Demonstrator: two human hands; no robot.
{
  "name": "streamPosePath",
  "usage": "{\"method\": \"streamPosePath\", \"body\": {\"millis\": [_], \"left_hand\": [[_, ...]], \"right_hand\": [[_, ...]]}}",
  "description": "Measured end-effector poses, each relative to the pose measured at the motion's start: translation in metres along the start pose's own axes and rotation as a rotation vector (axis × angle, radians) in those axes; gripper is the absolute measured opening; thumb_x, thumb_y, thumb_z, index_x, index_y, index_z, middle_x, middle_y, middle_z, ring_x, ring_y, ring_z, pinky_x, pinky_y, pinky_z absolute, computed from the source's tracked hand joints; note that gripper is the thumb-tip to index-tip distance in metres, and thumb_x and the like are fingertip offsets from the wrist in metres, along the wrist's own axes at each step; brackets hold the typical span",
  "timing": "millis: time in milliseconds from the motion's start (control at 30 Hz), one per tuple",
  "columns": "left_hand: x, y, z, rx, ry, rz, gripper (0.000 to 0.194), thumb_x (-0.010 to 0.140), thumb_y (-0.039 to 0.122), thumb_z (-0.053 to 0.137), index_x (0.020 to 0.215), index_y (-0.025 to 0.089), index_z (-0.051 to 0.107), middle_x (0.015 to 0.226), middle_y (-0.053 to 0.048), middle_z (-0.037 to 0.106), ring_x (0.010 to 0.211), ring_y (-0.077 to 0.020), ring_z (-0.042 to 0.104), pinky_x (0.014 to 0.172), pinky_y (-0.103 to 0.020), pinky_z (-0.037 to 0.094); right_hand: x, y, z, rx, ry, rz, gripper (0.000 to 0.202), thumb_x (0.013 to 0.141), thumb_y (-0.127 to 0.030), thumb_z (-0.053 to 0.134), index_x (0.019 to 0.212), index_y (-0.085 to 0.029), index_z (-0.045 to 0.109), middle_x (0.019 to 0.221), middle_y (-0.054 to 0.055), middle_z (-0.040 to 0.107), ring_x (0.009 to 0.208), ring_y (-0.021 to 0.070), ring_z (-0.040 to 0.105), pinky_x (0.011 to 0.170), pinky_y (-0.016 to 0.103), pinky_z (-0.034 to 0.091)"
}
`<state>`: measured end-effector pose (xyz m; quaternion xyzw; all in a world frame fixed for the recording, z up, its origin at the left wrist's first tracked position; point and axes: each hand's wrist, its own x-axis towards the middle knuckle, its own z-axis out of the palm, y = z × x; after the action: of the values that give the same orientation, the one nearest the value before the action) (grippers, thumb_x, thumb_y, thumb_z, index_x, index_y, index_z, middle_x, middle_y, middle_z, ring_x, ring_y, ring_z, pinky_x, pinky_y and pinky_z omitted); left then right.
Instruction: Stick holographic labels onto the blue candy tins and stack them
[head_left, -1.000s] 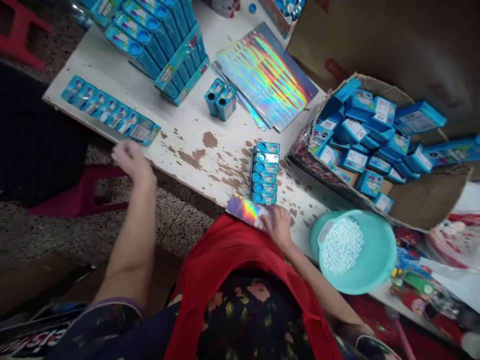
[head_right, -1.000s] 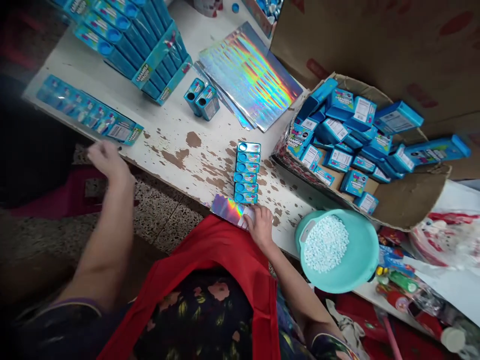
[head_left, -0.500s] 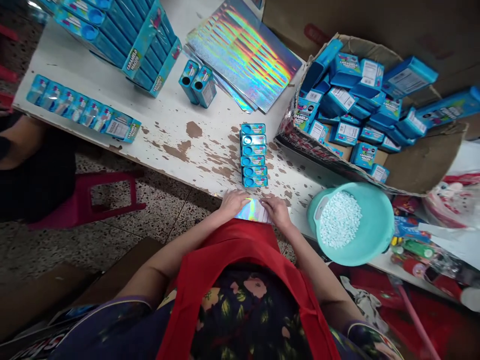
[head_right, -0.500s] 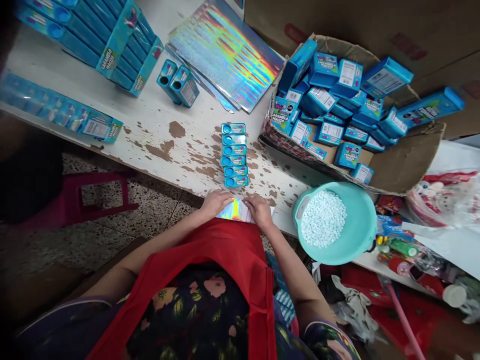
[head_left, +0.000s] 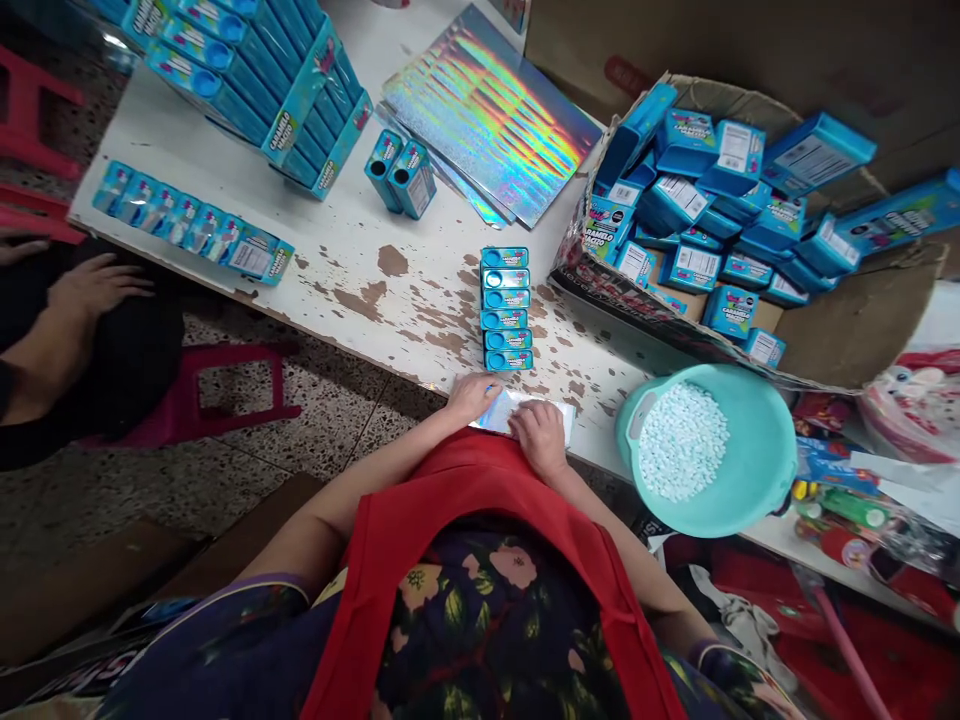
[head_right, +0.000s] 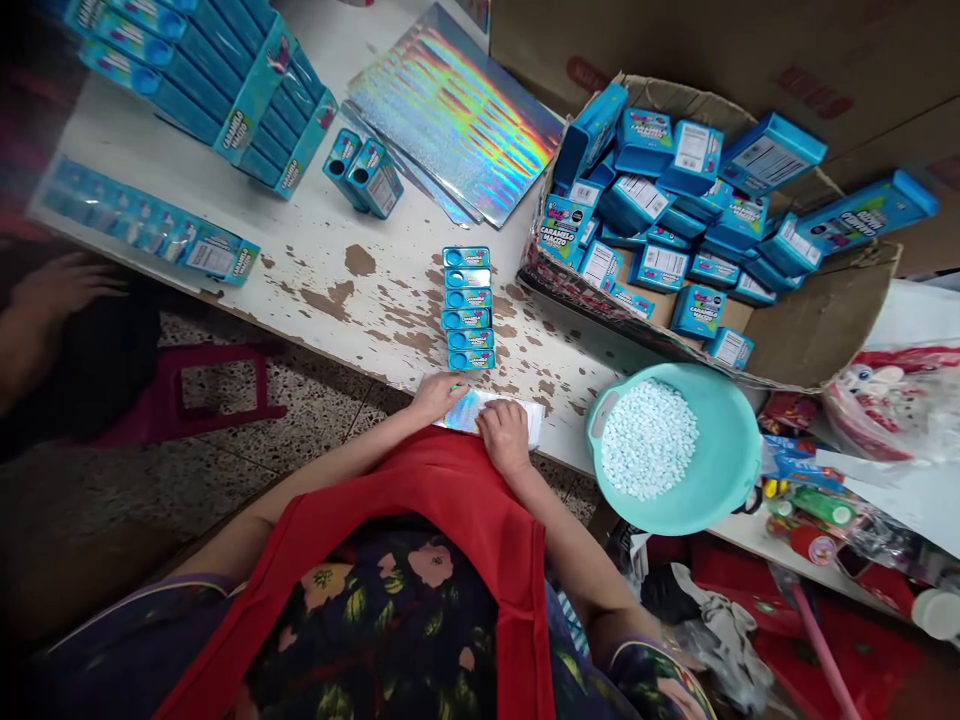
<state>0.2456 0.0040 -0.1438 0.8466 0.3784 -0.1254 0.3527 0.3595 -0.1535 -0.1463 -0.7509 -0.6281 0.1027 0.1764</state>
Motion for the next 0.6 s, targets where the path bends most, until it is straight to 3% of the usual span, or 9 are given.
{"method": "streamPosePath", "body": {"millis": [100, 200, 300, 400, 467, 533, 600], "left_hand": [[0.0, -0.001, 0.007, 0.062, 0.056, 0.029, 0.027, 0.094, 0.031, 0.047, 0.092, 0.021, 0.072, 0.104, -0.008, 0.071, 0.099, -0.0246, 0.061, 0.089, -0.038, 0.039], [-0.014, 0.0, 0.003, 0.02, 0.146, 0.118, 0.029, 0.095, 0.027, 0.044, 0.1, 0.02, 0.071, 0.107, -0.01, 0.07, 0.103, -0.0251, 0.059, 0.094, -0.042, 0.039], [-0.035, 0.01, -0.015, -0.236, 0.238, 0.289, 0.035, 0.097, 0.029, 0.039, 0.121, 0.018, 0.062, 0.121, -0.011, 0.064, 0.114, -0.0224, 0.055, 0.101, -0.04, 0.04], [-0.047, 0.029, -0.039, -0.449, 0.22, 0.421, 0.049, 0.09, 0.041, 0.054, 0.134, 0.019, 0.052, 0.14, -0.011, 0.052, 0.131, -0.0236, 0.044, 0.111, -0.04, 0.034], [-0.047, 0.041, -0.05, -0.527, 0.114, 0.442, 0.04, 0.086, 0.042, 0.06, 0.12, 0.02, 0.062, 0.131, -0.009, 0.059, 0.128, -0.0245, 0.047, 0.11, -0.039, 0.034], [-0.043, 0.048, -0.058, -0.621, 0.018, 0.371, 0.025, 0.088, 0.038, 0.055, 0.096, 0.018, 0.069, 0.103, -0.006, 0.069, 0.105, -0.0208, 0.06, 0.097, -0.034, 0.043], [-0.04, 0.049, -0.062, -0.69, -0.02, 0.245, 0.027, 0.089, 0.037, 0.051, 0.08, 0.017, 0.066, 0.079, -0.002, 0.067, 0.08, -0.0156, 0.061, 0.08, -0.027, 0.047]], "right_hand": [[0.008, -0.001, -0.025, 0.083, 0.024, 0.022, 0.014, 0.094, -0.026, 0.053, 0.085, -0.021, 0.063, 0.078, 0.004, 0.066, 0.077, 0.0197, 0.056, 0.073, 0.034, 0.041], [0.016, -0.005, -0.059, 0.246, 0.082, 0.079, 0.013, 0.094, -0.026, 0.053, 0.085, -0.02, 0.06, 0.078, 0.004, 0.065, 0.075, 0.0184, 0.057, 0.069, 0.032, 0.043], [0.024, -0.012, -0.092, 0.391, 0.106, 0.122, 0.01, 0.093, -0.026, 0.056, 0.084, -0.021, 0.058, 0.079, 0.003, 0.065, 0.075, 0.0169, 0.058, 0.07, 0.03, 0.045], [0.033, -0.02, -0.112, 0.525, 0.09, 0.169, 0.011, 0.091, -0.028, 0.059, 0.082, -0.021, 0.059, 0.077, 0.001, 0.064, 0.075, 0.0158, 0.059, 0.07, 0.029, 0.046], [0.04, -0.025, -0.116, 0.622, 0.091, 0.222, 0.011, 0.089, -0.029, 0.06, 0.081, -0.021, 0.06, 0.078, 0.0, 0.065, 0.074, 0.0149, 0.06, 0.072, 0.029, 0.046], [0.048, -0.028, -0.113, 0.719, 0.122, 0.31, 0.01, 0.088, -0.03, 0.061, 0.082, -0.021, 0.061, 0.078, -0.001, 0.065, 0.074, 0.0141, 0.06, 0.073, 0.028, 0.046], [0.056, -0.031, -0.103, 0.812, 0.179, 0.427, 0.011, 0.086, -0.032, 0.062, 0.083, -0.021, 0.061, 0.078, -0.001, 0.065, 0.073, 0.0137, 0.059, 0.073, 0.028, 0.047]]}}
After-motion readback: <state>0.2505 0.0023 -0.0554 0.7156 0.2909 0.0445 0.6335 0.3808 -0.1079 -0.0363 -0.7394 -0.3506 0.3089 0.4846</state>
